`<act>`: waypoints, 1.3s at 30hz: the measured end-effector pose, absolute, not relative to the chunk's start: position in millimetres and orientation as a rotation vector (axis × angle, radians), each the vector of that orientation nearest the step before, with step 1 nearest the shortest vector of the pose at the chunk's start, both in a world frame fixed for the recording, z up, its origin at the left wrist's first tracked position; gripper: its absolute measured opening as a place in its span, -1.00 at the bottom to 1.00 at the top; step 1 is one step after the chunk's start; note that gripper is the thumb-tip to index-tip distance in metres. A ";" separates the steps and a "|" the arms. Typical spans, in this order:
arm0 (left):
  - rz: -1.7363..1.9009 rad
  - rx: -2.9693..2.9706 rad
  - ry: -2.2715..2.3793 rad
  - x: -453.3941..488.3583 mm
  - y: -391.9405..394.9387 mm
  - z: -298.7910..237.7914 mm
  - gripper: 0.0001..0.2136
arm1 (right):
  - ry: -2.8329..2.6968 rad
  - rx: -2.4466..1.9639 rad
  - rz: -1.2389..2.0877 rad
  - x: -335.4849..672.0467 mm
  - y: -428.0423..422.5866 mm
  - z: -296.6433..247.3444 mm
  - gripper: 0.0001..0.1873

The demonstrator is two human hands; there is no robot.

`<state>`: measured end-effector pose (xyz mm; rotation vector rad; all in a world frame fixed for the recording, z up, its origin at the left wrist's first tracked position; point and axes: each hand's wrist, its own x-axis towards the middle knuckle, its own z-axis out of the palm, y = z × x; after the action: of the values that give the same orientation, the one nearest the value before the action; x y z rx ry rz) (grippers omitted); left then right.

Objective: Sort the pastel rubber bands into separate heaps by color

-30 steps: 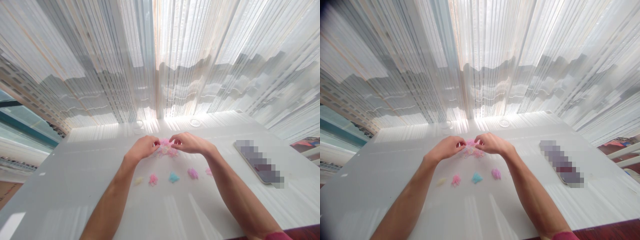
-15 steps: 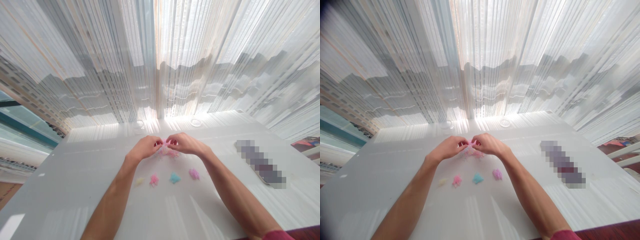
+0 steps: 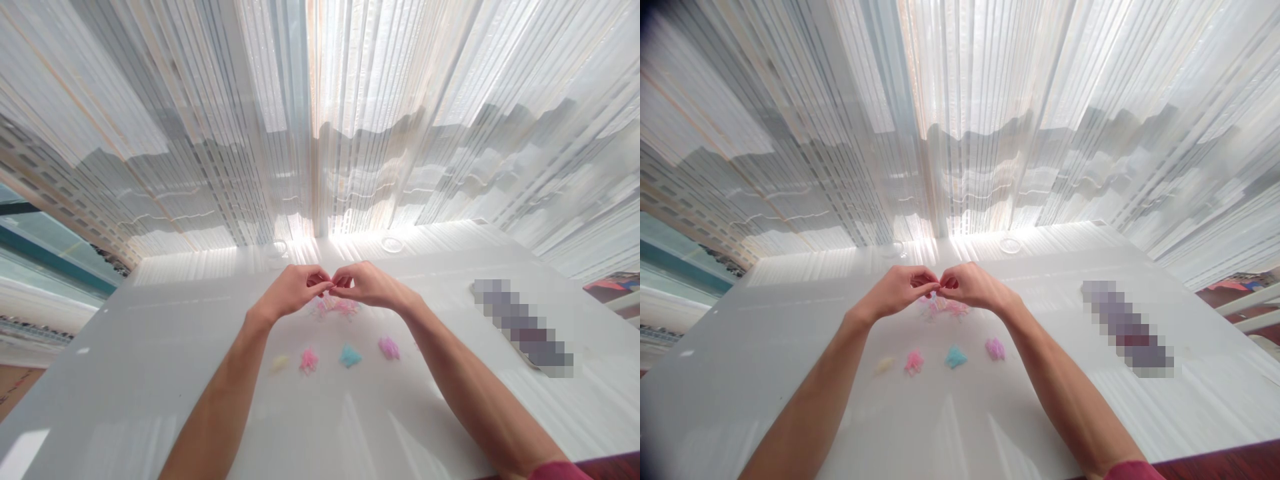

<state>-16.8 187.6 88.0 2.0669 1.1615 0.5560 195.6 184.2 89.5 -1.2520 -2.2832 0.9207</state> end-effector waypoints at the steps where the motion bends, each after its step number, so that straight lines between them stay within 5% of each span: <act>1: 0.585 2.066 1.149 -17.6 187.0 89.7 -0.75 | -2.258 -1.237 0.926 196.5 183.3 91.8 -0.81; 39: 0.617 2.069 1.053 -24.6 159.5 128.9 -0.84 | -2.258 -1.053 0.726 210.8 154.4 126.7 -0.81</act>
<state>-24.6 159.5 128.9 2.0688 1.0526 0.6170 210.8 154.4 126.7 -1.0529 -2.2577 0.7265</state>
